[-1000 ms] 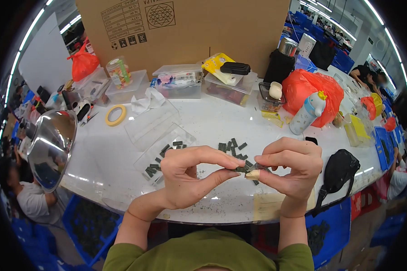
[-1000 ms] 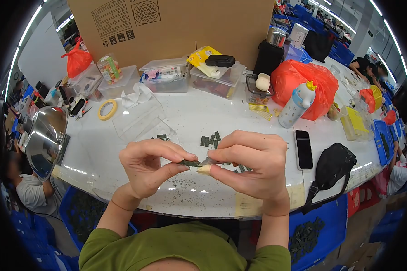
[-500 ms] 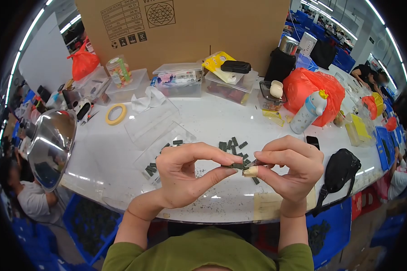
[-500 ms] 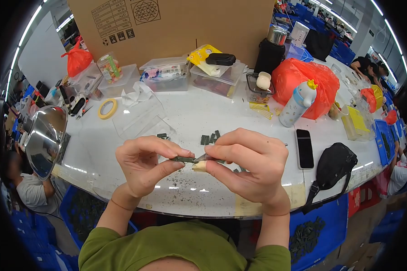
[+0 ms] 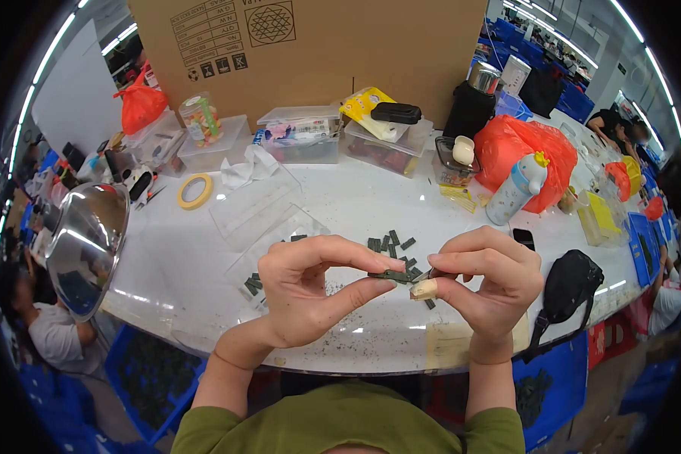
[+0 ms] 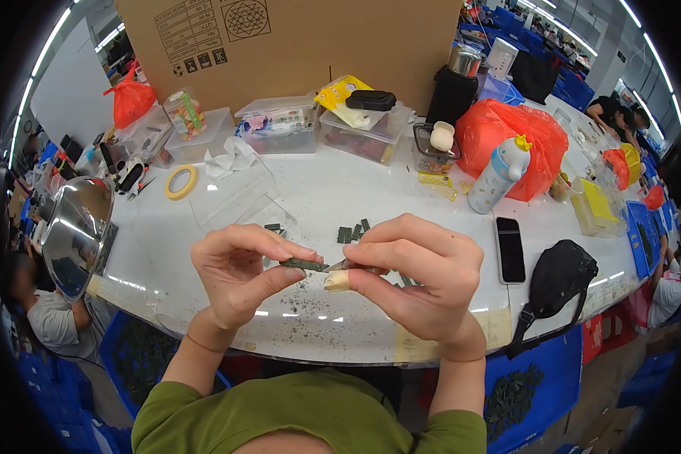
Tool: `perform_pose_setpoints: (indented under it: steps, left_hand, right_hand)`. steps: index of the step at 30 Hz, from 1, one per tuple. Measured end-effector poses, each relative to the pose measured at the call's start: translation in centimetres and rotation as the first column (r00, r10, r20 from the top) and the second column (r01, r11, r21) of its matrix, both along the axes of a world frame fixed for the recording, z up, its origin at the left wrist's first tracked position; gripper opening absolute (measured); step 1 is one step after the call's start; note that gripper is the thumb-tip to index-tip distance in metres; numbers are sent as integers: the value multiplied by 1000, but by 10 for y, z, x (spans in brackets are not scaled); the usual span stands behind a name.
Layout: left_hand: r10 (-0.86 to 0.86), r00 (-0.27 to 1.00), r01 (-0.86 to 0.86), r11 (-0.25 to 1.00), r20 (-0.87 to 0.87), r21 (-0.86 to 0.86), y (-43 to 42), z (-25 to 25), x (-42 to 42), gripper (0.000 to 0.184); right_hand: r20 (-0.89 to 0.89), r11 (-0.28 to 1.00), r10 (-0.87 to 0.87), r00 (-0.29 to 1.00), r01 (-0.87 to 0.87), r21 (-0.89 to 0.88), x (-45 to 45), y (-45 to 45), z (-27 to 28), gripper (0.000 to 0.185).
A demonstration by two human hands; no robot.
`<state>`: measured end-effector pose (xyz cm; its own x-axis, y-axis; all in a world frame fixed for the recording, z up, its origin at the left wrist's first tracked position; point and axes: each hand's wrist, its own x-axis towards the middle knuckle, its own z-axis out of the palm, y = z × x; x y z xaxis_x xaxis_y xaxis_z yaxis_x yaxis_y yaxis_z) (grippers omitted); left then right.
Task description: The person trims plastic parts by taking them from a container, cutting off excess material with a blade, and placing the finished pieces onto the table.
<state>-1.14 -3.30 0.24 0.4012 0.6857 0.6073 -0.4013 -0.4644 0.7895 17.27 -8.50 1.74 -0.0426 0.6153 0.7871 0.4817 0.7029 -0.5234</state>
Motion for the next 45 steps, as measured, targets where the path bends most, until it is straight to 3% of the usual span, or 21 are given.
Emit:
perform_pose_setpoints:
  steps: [6,17,21,22,26,45]
  left_hand:
    - [-4,1000,5,999,-22,35,0,-1,-1,32]
    - [30,998,-23,992,-56,127,0,-3,1,31]
    - [20,1000,-19,998,-24,60,2,-3,3,31]
    - [18,1000,-17,998,-26,60,2,-3,3,31]
    - [-53,998,55,998,29,-41,1,-2,-1,25]
    - [-88,996,90,971,20,-221,-3,3,1,31]
  right_hand:
    - [-37,996,-85,996,86,15,-5,-1,-1,23]
    - [-56,999,-47,997,45,-27,-1,-1,-2,21]
    - [145,970,203,968,-179,-167,2,-2,2,21]
    - [144,970,202,969,-177,-167,2,-2,2,21]
    - [-151,985,103,983,-122,-120,0,-3,2,22]
    - [-138,977,144,980,-163,-136,5,1,0,22]
